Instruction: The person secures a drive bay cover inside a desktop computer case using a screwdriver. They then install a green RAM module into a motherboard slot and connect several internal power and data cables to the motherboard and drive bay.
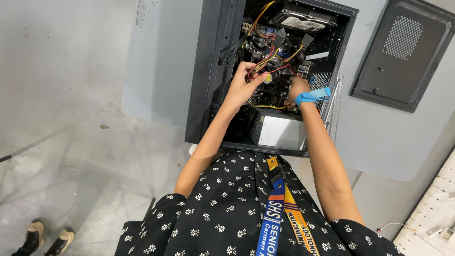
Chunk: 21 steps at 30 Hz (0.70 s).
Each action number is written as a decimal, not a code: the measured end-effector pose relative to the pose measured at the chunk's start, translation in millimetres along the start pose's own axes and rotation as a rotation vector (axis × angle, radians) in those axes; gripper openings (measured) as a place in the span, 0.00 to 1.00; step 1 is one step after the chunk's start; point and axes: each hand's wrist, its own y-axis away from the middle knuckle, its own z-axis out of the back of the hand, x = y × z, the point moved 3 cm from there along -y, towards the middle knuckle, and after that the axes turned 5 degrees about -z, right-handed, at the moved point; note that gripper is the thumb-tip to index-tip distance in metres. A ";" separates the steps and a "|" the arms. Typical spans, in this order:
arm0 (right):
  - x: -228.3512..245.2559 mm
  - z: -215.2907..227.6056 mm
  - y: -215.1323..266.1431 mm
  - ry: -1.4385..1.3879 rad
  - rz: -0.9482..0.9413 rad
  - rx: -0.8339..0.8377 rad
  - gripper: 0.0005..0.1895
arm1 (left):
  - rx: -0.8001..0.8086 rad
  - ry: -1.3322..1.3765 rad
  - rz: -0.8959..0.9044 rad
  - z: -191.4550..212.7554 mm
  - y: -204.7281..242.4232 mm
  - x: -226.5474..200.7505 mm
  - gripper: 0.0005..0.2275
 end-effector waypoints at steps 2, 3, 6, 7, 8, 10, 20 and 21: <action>-1.5 -1.9 -5.7 0.023 -0.023 0.070 0.33 | -0.002 0.005 0.000 -0.8 -0.8 -2.6 0.16; -2.9 -3.8 -8.2 0.045 -0.046 0.140 0.39 | -0.003 0.011 0.001 -1.4 -1.1 -3.8 0.16; -7.0 -18.5 4.9 -0.005 -0.092 0.148 0.37 | 0.000 0.039 0.005 -1.4 -0.9 -2.3 0.17; -5.9 -17.8 6.5 -0.004 -0.092 0.147 0.37 | 0.000 0.040 0.004 -2.0 -1.2 -1.4 0.17; -5.0 -17.2 8.1 -0.046 -0.107 0.151 0.37 | 0.000 0.040 0.004 -2.5 -1.5 -0.6 0.17; -2.2 -18.5 12.2 -0.087 -0.117 0.159 0.36 | -0.005 0.036 0.004 -1.0 -2.1 0.3 0.17; 9.0 -16.2 -2.4 -0.023 -0.187 0.272 0.34 | 0.004 0.002 0.013 -1.0 -1.6 0.4 0.16; 12.9 -18.1 -4.9 0.088 -0.223 0.373 0.38 | 0.002 -0.003 0.016 -0.9 -1.7 0.0 0.16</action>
